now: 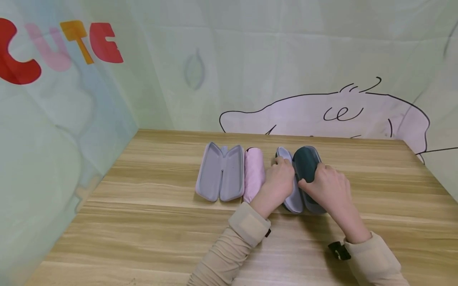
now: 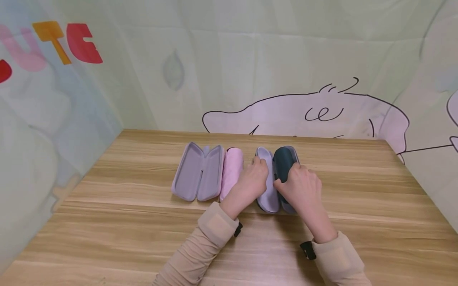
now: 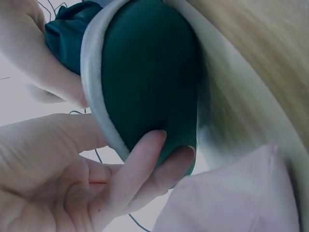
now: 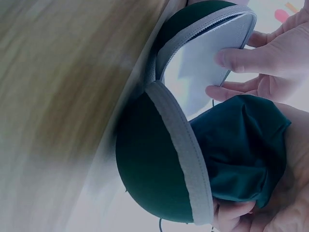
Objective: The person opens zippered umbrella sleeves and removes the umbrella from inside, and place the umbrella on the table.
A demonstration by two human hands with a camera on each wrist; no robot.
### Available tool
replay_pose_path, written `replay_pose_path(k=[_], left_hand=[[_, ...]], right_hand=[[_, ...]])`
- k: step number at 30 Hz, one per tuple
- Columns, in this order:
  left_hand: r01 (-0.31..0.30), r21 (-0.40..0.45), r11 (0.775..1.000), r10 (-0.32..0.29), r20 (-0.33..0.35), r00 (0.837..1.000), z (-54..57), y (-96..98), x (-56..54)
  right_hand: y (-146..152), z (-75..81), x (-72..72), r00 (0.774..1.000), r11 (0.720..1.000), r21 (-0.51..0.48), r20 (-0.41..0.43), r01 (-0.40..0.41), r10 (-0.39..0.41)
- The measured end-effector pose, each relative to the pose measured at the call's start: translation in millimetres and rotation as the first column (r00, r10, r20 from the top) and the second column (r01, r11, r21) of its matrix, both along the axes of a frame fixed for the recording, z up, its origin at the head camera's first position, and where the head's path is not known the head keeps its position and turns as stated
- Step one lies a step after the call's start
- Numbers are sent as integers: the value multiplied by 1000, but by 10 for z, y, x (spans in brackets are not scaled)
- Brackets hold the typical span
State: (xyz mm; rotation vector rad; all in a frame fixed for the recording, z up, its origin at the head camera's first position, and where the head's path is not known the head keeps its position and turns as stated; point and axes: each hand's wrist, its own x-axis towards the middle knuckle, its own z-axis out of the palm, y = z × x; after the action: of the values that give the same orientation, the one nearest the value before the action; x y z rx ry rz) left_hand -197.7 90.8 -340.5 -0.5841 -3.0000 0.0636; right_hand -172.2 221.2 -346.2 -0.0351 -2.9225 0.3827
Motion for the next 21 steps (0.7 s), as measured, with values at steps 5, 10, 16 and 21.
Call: replay_pose_path(k=[5,10,16,21], left_hand=[[-2,-24,1000,1,-14,1000,10,2,14],[-7,-36,999,7,4,1000,19,5,24],[-2,-52,999,3,15,1000,16,12,38],[48,-26,999,-45,94,995,18,24,47]], right_hand=[[-9,1,-9,1000,1000,-3,-1,-5,5],[-20,-1,-19,1000,1000,-5,0,-5,5],[-23,-20,-31,1000,1000,-12,-27,-4,3],[33,-3,-26,994,999,-38,-108,1,-5]])
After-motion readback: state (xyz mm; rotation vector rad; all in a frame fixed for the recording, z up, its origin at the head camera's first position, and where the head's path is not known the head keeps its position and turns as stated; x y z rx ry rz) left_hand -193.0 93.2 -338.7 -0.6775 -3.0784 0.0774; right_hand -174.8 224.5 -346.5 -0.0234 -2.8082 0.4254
